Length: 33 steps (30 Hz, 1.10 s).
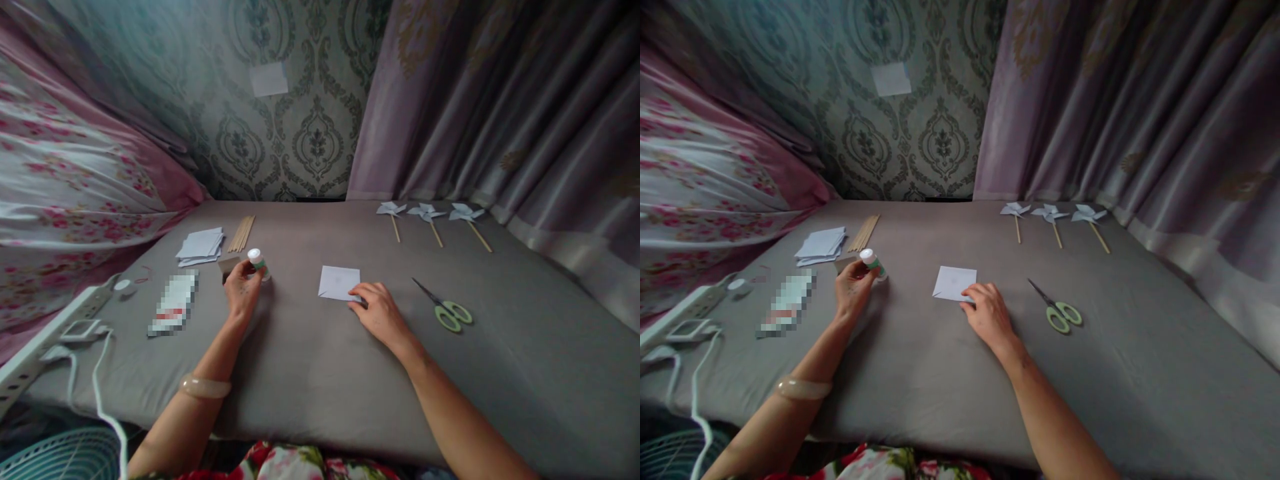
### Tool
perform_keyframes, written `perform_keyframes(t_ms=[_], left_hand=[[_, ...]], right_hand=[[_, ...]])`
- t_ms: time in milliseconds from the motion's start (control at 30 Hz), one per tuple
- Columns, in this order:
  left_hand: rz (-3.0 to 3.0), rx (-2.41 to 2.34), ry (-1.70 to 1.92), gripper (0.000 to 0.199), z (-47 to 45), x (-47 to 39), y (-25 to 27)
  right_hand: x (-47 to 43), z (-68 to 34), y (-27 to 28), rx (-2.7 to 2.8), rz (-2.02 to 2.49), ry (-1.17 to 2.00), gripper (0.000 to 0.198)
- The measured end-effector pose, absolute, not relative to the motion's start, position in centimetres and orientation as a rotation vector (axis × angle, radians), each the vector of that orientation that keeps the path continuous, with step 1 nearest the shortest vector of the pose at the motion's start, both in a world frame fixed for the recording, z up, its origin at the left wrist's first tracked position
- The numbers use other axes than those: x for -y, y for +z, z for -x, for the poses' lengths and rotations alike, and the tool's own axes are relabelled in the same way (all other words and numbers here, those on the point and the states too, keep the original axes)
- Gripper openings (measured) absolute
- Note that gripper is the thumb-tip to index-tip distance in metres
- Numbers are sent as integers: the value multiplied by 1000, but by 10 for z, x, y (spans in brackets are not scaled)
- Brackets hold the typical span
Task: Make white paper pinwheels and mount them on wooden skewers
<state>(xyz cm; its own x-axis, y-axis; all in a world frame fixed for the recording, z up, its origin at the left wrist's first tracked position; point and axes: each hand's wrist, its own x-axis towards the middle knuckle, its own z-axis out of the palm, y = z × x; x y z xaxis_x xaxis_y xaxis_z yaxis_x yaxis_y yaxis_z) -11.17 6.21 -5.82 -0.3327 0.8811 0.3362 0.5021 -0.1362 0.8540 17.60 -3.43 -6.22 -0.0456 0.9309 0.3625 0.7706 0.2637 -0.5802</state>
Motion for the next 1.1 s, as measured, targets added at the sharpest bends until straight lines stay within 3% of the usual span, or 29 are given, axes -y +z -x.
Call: perform_keyframes(t_ms=[833, 1100], left_hand=[[-1585, -1965, 1432, 39, 107, -46, -48], [-2049, -1562, 1214, 16, 70, -12, -42]], right_hand=[[32, -178, -67, 2214, 1596, -32, 15], [30, -179, -69, 2263, 1617, -68, 18]])
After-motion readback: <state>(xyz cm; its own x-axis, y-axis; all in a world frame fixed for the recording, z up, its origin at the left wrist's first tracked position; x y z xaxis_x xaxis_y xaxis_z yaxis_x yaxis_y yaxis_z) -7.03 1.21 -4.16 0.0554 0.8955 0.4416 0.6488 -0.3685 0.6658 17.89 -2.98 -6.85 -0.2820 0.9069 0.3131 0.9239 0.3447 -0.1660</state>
